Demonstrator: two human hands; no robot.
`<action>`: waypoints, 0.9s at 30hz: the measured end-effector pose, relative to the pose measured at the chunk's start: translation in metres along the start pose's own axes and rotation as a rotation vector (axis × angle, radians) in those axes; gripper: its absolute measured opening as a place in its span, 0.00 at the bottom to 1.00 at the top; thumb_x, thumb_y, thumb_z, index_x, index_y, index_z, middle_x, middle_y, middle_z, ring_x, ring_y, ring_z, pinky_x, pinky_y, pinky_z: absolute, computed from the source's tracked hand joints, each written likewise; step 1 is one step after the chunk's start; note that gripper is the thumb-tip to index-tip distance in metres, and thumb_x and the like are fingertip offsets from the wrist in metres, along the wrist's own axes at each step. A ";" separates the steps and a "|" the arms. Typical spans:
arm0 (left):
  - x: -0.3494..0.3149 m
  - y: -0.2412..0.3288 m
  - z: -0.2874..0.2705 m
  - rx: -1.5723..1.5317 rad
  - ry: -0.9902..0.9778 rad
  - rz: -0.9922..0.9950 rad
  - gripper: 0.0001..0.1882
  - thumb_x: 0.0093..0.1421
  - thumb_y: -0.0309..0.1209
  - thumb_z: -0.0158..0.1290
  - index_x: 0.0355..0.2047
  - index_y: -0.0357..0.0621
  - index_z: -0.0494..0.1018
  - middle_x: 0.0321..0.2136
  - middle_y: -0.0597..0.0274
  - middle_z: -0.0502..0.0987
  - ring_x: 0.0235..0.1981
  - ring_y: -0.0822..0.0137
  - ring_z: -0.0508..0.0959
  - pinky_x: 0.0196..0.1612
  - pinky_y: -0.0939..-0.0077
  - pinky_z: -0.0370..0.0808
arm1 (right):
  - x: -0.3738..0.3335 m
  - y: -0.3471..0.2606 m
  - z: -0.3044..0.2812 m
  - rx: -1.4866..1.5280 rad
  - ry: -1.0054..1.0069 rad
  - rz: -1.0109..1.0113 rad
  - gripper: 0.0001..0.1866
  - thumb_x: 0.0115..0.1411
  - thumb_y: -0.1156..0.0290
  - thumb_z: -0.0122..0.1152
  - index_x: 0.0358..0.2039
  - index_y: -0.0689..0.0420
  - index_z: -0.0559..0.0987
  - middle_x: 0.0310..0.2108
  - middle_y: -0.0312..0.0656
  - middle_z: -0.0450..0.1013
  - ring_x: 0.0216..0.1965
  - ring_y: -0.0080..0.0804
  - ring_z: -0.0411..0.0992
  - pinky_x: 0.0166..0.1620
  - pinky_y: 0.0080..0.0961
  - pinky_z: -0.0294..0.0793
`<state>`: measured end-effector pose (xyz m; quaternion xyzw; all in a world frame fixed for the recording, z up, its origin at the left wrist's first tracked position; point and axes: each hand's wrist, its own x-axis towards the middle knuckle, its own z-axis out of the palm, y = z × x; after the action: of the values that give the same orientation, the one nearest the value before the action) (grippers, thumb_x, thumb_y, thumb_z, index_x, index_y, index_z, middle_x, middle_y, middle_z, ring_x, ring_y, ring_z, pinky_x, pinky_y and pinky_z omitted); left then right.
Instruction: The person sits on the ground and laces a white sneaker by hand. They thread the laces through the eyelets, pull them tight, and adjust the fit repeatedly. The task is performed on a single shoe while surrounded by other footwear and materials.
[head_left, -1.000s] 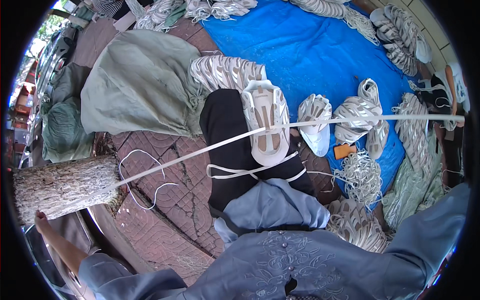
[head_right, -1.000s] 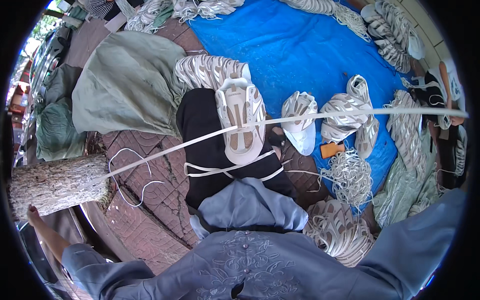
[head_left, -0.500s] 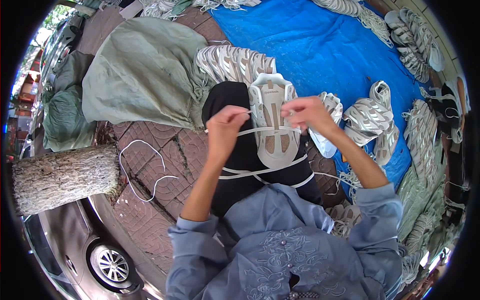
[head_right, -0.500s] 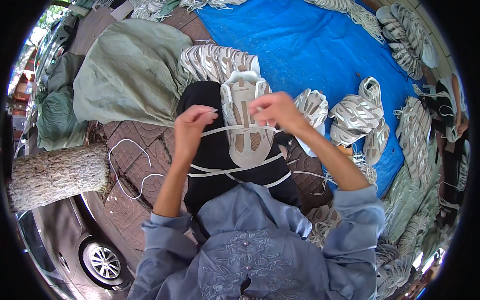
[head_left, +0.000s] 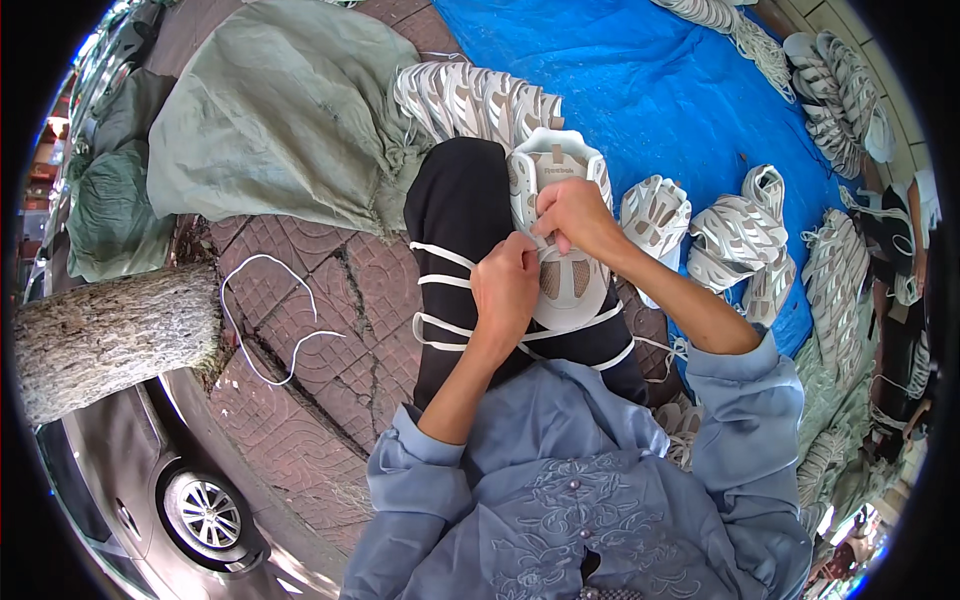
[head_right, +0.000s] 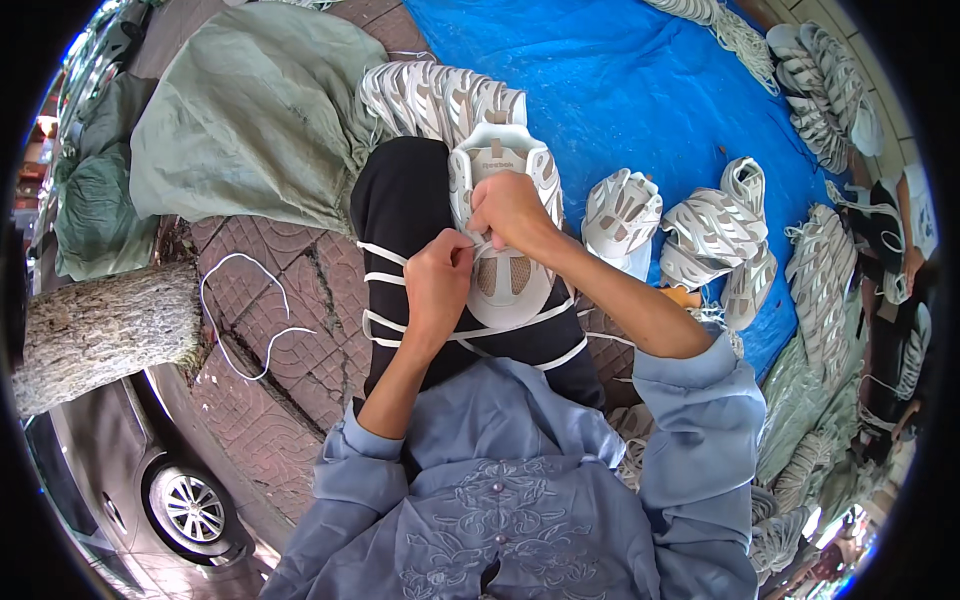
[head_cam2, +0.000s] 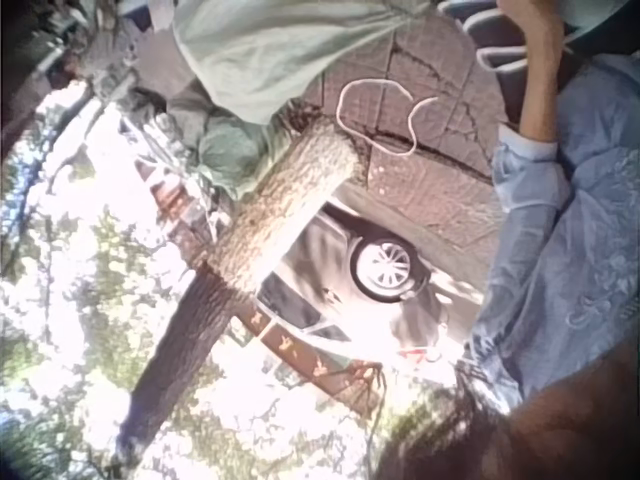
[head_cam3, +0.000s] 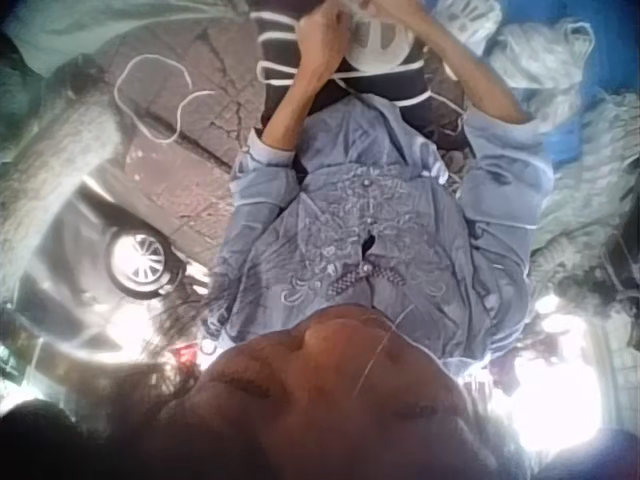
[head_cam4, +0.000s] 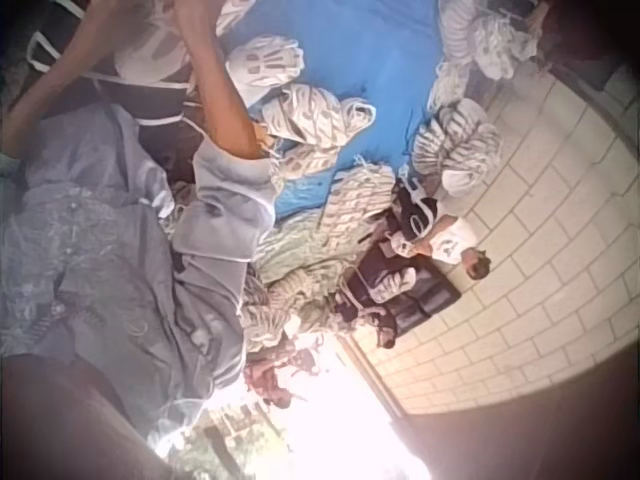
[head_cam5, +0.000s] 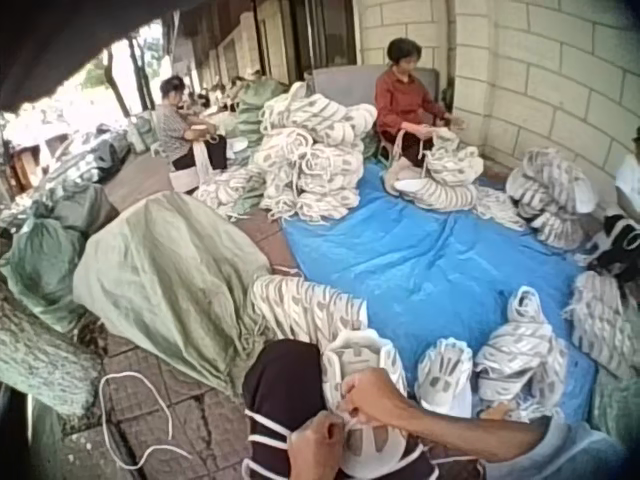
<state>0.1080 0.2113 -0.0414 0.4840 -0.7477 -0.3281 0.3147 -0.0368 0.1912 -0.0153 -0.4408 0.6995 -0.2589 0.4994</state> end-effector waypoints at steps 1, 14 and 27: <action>0.000 0.001 -0.001 -0.003 0.000 -0.010 0.01 0.47 0.20 0.49 0.22 0.38 0.68 0.15 0.52 0.71 0.15 0.60 0.72 0.20 0.71 0.67 | 0.001 0.000 -0.001 0.038 0.004 0.015 0.05 0.35 0.79 0.58 0.18 0.64 0.74 0.12 0.43 0.69 0.10 0.26 0.68 0.16 0.21 0.64; -0.005 0.003 -0.002 -0.117 -0.038 -0.100 0.03 0.47 0.20 0.49 0.21 0.37 0.65 0.15 0.51 0.70 0.16 0.54 0.72 0.20 0.68 0.68 | 0.002 0.004 -0.005 0.178 -0.088 0.040 0.07 0.35 0.79 0.59 0.19 0.64 0.75 0.12 0.42 0.70 0.09 0.25 0.67 0.16 0.20 0.64; -0.012 0.006 0.014 0.254 0.035 0.283 0.06 0.46 0.19 0.49 0.23 0.38 0.62 0.17 0.52 0.70 0.18 0.55 0.73 0.21 0.67 0.69 | 0.003 0.007 -0.006 0.237 -0.149 0.051 0.11 0.37 0.80 0.59 0.26 0.66 0.74 0.13 0.37 0.68 0.09 0.19 0.63 0.13 0.15 0.57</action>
<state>0.0975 0.2267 -0.0469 0.4155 -0.8381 -0.1752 0.3069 -0.0450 0.1921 -0.0204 -0.3787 0.6360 -0.2937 0.6048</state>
